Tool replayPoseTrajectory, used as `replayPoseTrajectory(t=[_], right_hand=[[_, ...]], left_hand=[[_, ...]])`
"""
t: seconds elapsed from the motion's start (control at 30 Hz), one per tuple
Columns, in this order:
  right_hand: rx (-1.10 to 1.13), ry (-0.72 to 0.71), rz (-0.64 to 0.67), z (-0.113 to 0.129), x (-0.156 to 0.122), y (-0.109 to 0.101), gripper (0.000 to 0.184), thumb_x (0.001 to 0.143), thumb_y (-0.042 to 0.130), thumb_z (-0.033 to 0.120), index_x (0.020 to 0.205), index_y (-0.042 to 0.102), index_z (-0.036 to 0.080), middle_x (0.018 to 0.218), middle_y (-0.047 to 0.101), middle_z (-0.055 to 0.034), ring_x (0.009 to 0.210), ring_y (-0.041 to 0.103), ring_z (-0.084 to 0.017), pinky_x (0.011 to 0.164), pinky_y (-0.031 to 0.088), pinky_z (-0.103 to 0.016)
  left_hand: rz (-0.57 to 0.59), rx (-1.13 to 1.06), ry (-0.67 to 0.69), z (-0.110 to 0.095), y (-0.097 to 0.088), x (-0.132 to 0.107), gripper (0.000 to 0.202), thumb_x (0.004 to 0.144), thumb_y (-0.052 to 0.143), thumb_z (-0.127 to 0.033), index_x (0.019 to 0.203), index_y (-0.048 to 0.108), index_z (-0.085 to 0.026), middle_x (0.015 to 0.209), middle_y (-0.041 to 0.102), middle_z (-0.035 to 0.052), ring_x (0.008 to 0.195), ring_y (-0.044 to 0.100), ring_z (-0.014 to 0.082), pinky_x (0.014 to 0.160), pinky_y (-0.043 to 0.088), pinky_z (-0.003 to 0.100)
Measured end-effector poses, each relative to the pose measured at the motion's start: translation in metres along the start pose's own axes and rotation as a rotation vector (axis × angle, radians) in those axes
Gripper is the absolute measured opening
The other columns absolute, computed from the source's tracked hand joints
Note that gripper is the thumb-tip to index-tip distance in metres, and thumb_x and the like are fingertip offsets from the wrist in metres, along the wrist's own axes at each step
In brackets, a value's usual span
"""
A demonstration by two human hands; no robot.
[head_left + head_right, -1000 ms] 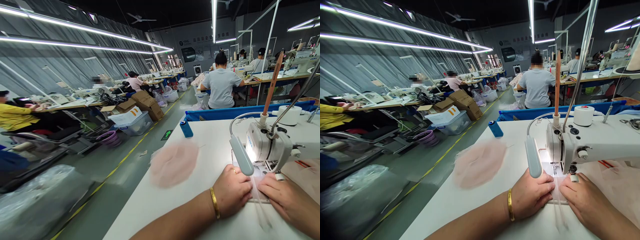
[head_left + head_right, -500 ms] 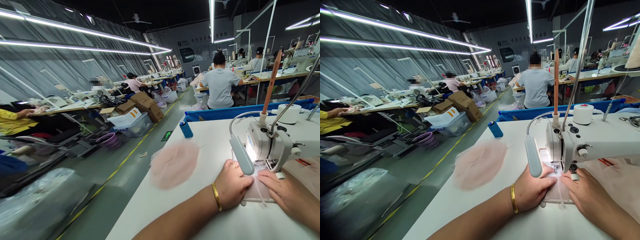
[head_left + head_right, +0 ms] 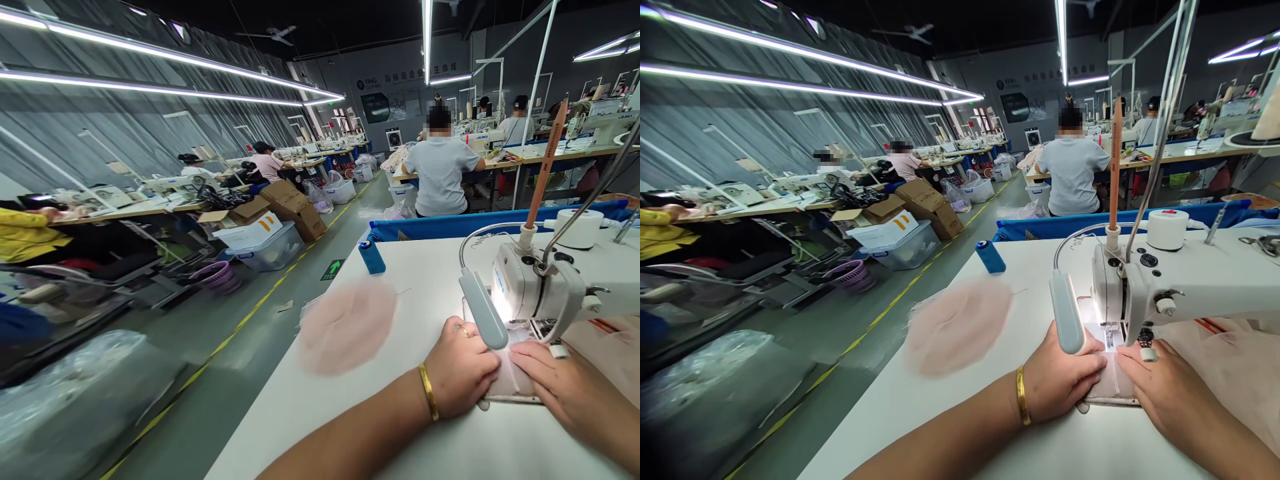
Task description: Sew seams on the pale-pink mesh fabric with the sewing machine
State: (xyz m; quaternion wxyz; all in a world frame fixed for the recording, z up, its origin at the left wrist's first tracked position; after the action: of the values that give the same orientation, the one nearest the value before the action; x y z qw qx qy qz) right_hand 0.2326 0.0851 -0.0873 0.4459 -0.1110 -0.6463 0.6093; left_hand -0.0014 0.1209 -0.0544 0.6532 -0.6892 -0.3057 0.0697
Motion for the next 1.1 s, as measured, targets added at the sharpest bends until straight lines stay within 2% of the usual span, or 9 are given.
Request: replayPoseTrajectory(t=[0.1,0.23,0.5,0.7,0.8,0.9,1.0,1.1], right_hand=[[0.022,-0.036,-0.002,0.002,-0.002,-0.002,0.044,0.094,0.045,0.007,0.123,0.071,0.027,0.123,0.079,-0.0076,0.094,0.074,-0.025,0.076,0.06,-0.036],[0.089,-0.034,0.033,0.007,-0.005,-0.007,0.04,0.098,0.051,0.011,0.125,0.072,0.03,0.117,0.079,-0.0054,0.099,0.073,-0.025,0.084,0.059,-0.037],[0.077,-0.03,0.043,0.01,-0.005,-0.003,0.041,0.097,0.046,0.008,0.119,0.074,0.029,0.115,0.079,-0.0065,0.097,0.071,-0.025,0.079,0.057,-0.035],[0.0,-0.014,0.033,0.002,-0.002,0.003,0.042,0.097,0.046,0.009,0.122,0.073,0.029,0.123,0.078,-0.0062,0.095,0.073,-0.024,0.079,0.058,-0.034],[-0.069,-0.018,0.073,-0.004,-0.004,0.009,0.043,0.098,0.043,0.008,0.124,0.07,0.028,0.128,0.078,-0.0066,0.08,0.072,-0.02,0.07,0.057,-0.031],[-0.1,0.02,0.053,-0.01,-0.006,0.014,0.044,0.098,0.044,0.01,0.131,0.067,0.027,0.126,0.078,-0.0078,0.066,0.069,-0.017,0.058,0.053,-0.03],[-0.12,0.035,0.01,-0.013,-0.006,0.015,0.048,0.098,0.045,0.012,0.138,0.064,0.029,0.12,0.079,-0.0084,0.062,0.066,-0.017,0.054,0.049,-0.03],[-0.129,0.034,0.003,-0.013,-0.006,0.014,0.049,0.098,0.045,0.013,0.138,0.066,0.031,0.121,0.079,-0.0081,0.065,0.068,-0.019,0.054,0.051,-0.03]], left_hand=[[0.015,0.015,0.009,-0.003,-0.002,-0.001,0.014,0.09,0.067,-0.018,0.102,0.071,-0.024,0.117,0.077,0.0042,0.109,0.067,0.0258,0.1,0.04,0.046],[0.079,-0.035,0.079,-0.013,-0.002,-0.007,0.023,0.084,0.068,-0.015,0.105,0.07,-0.025,0.121,0.077,-0.0001,0.108,0.068,0.0229,0.098,0.039,0.045],[0.019,-0.035,0.073,-0.011,0.0,-0.008,0.01,0.092,0.065,-0.016,0.097,0.071,-0.023,0.116,0.079,0.0007,0.105,0.07,0.023,0.099,0.037,0.045],[-0.033,0.001,0.049,-0.004,0.004,-0.002,0.015,0.095,0.06,-0.015,0.095,0.073,-0.022,0.104,0.078,0.0029,0.097,0.066,0.0216,0.099,0.037,0.044],[-0.037,0.023,0.035,0.0,0.007,0.001,0.016,0.097,0.059,-0.017,0.094,0.074,-0.023,0.098,0.076,0.0036,0.096,0.064,0.0218,0.1,0.039,0.045],[-0.066,0.038,0.026,0.004,0.009,0.002,0.016,0.098,0.059,-0.019,0.094,0.074,-0.023,0.097,0.075,0.0034,0.095,0.065,0.0221,0.099,0.039,0.046],[-0.12,0.05,0.021,0.007,0.01,0.003,0.014,0.098,0.061,-0.021,0.094,0.074,-0.022,0.102,0.077,0.0036,0.097,0.066,0.0229,0.099,0.038,0.047],[-0.158,0.066,0.026,0.008,0.012,0.003,0.014,0.099,0.062,-0.023,0.096,0.075,-0.022,0.104,0.077,0.0038,0.099,0.066,0.0232,0.098,0.039,0.045]])
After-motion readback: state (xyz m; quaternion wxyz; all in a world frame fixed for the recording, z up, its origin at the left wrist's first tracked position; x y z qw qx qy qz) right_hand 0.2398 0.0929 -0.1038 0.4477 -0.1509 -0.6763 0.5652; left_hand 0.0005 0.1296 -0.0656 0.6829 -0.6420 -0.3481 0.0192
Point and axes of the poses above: each hand's wrist, its own x-axis towards the middle knuckle, its own y-axis out of the palm, z = x × y, the point moved 2 cm from there along x, towards the middle knuckle
